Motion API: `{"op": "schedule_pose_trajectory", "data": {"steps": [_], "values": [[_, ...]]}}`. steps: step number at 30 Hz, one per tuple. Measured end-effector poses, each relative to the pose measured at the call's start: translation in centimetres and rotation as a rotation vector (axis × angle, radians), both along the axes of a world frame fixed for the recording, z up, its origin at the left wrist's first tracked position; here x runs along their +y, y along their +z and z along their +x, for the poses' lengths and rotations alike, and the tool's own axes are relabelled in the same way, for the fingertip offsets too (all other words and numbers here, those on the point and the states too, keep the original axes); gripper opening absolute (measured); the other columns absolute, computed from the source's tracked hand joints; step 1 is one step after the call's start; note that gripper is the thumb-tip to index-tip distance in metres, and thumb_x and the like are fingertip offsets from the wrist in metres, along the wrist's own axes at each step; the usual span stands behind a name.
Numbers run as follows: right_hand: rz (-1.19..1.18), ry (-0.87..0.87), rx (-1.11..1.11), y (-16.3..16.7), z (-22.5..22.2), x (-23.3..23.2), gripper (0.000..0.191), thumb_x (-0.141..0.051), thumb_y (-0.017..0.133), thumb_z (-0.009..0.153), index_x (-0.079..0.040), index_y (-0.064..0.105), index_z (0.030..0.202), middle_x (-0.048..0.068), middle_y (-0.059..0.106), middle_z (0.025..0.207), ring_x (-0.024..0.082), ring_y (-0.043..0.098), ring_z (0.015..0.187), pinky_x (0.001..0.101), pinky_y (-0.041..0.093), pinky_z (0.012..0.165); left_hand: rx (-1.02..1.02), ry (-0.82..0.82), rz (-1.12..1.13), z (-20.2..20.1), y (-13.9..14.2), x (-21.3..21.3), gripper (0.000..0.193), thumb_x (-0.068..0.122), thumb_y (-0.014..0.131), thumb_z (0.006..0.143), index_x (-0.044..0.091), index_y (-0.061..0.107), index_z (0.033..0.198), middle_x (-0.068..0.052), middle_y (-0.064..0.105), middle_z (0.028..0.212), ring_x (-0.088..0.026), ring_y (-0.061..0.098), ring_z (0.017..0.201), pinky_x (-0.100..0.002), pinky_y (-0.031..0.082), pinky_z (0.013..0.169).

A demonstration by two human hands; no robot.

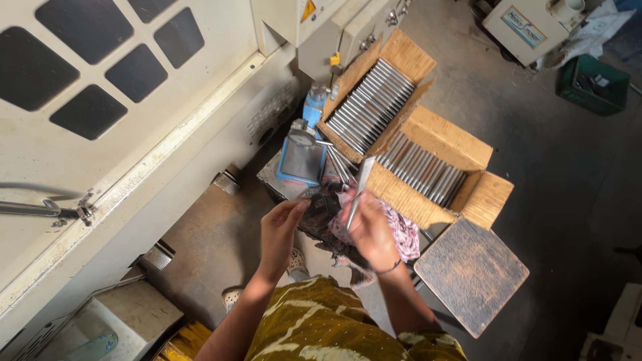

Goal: The person repeatedly picks up cylindrical metal rods from a cardboard box, wipes them with a cloth, and visually inspects them. The person also opens a machine door to place a rod inside and then closes it, continuing the cycle of handling and inspecting the rods.

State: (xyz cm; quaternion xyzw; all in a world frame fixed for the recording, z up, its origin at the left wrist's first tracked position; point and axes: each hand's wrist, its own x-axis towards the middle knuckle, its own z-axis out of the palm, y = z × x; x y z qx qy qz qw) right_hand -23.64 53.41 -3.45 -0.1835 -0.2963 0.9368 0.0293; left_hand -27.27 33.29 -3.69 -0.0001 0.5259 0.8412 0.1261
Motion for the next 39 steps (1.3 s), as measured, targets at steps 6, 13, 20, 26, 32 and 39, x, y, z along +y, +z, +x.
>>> {"op": "schedule_pose_trajectory", "data": {"steps": [6, 13, 20, 26, 32, 39], "values": [[0.811, -0.271, -0.064, -1.6, -19.8, 13.2, 0.007, -0.007, 0.060, 0.101, -0.004, 0.063, 0.106, 0.005, 0.076, 0.106, 0.015, 0.075, 0.102, 0.0290, 0.062, 0.080, -0.036, 0.106, -0.013, 0.2, -1.7, -3.0, 0.027, 0.017, 0.060, 0.106, -0.007, 0.072, 0.103, -0.014, 0.075, 0.106, -0.017, 0.067, 0.102, -0.033, 0.050, 0.098], [1.982, 0.044, -0.122, -8.1, -29.2, 17.6, 0.020, -0.005, 0.079, 0.083, -0.004, 0.078, 0.104, 0.019, 0.076, 0.104, 0.034, 0.072, 0.094, 0.0453, 0.059, 0.084, -0.136, 0.190, -0.074, 0.4, -0.6, -4.6, 0.024, 0.014, 0.052, 0.104, -0.003, 0.065, 0.116, -0.014, 0.074, 0.109, -0.022, 0.071, 0.104, -0.038, 0.054, 0.099], [2.179, 0.350, -0.435, -9.2, -29.2, 18.0, 0.017, 0.000, 0.070, 0.088, -0.007, 0.081, 0.098, 0.020, 0.074, 0.108, 0.037, 0.072, 0.101, 0.0446, 0.059, 0.087, -0.111, 0.145, -0.045, -0.5, -0.6, -3.7, 0.024, 0.014, 0.053, 0.104, -0.004, 0.065, 0.116, -0.015, 0.074, 0.107, -0.023, 0.072, 0.103, -0.039, 0.055, 0.099], [1.839, -0.127, 0.089, -6.0, -19.1, 15.0, 0.022, 0.003, 0.066, 0.091, -0.002, 0.077, 0.109, 0.017, 0.074, 0.106, 0.029, 0.071, 0.091, 0.0393, 0.059, 0.083, -0.106, 0.001, -0.094, -1.4, -0.2, -0.1, 0.026, 0.016, 0.059, 0.104, -0.007, 0.068, 0.114, -0.015, 0.074, 0.104, -0.021, 0.069, 0.101, -0.037, 0.053, 0.097], [1.090, -0.178, -0.005, -6.8, -3.1, 10.8, 0.016, -0.002, 0.068, 0.099, 0.002, 0.075, 0.113, 0.008, 0.073, 0.097, 0.014, 0.068, 0.088, 0.0295, 0.055, 0.081, -0.081, -0.249, -0.136, -1.9, -2.3, 7.1, 0.035, 0.025, 0.051, 0.106, -0.003, 0.070, 0.112, -0.010, 0.077, 0.094, -0.017, 0.075, 0.094, -0.033, 0.058, 0.093], [0.853, -0.576, -0.165, -9.2, 7.0, 21.1, 0.013, 0.000, 0.063, 0.101, 0.005, 0.072, 0.109, 0.007, 0.071, 0.099, 0.017, 0.071, 0.089, 0.0334, 0.062, 0.086, 0.108, -0.382, 0.115, 0.2, -5.2, 15.9, 0.016, 0.003, 0.072, 0.104, -0.005, 0.061, 0.111, -0.008, 0.066, 0.102, -0.012, 0.063, 0.096, -0.028, 0.051, 0.087]]}}
